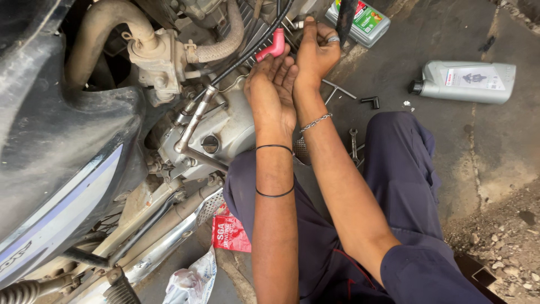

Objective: The person sits on the ground and uses a red-handled tool to tighten a bolt on the motorcycle engine. They then switch to a wrench to continue tightening the same bolt.

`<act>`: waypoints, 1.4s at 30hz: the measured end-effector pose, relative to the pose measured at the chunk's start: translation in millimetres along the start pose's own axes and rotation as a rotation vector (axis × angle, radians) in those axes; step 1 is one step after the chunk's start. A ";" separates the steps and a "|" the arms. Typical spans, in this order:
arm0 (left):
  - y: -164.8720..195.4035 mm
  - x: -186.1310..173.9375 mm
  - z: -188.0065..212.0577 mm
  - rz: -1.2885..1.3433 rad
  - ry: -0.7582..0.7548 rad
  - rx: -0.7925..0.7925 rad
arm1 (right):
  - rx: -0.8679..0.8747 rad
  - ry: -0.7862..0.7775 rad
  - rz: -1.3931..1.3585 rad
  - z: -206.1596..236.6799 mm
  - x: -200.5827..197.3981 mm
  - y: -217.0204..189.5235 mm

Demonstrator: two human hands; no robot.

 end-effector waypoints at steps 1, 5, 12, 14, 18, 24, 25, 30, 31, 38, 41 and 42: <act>0.5 -1.2 -0.3 0.009 0.007 0.000 | 0.005 0.026 -0.004 0.3 -1.1 0.4; 3.6 0.0 0.3 -0.005 -0.006 0.019 | 0.003 0.087 0.056 3.1 -5.5 -2.7; 3.8 1.2 5.8 -0.057 0.027 0.000 | 0.026 -0.097 -0.217 15.0 7.1 -7.8; 2.4 0.8 7.7 -0.058 0.038 -0.014 | 0.077 -0.136 -0.237 16.3 8.8 0.1; 1.2 5.4 8.8 -0.056 0.006 -0.020 | 0.073 -0.098 -0.180 9.8 4.6 10.0; 4.0 5.2 8.5 -0.061 0.019 -0.012 | 0.124 -0.038 -0.130 10.6 3.0 16.8; 3.2 4.6 8.6 -0.052 0.025 -0.020 | 0.123 -0.056 -0.134 11.8 3.7 15.0; 3.5 5.6 9.2 -0.066 0.010 -0.015 | 0.041 -0.201 -0.253 15.9 10.8 -3.0; 3.6 5.4 9.4 -0.055 0.010 -0.014 | 0.064 -0.204 -0.257 16.2 10.6 -1.1; 4.4 5.4 10.9 -0.074 0.021 -0.026 | 0.065 -0.166 -0.170 10.0 11.2 9.0; 4.3 5.0 11.2 -0.074 0.031 -0.029 | 0.070 -0.129 -0.107 9.5 9.5 13.7; 4.2 4.9 11.1 -0.073 0.031 -0.028 | 0.057 -0.122 -0.116 9.4 9.7 13.2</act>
Point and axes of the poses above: each hand's wrist, its own z-axis away from the middle knuckle, its own x-axis out of the palm, y = z × x, the point moved 10 cm from there along -z, towards the middle knuckle, and after that the axes turned 6 degrees about -x, right-handed, at the moved point
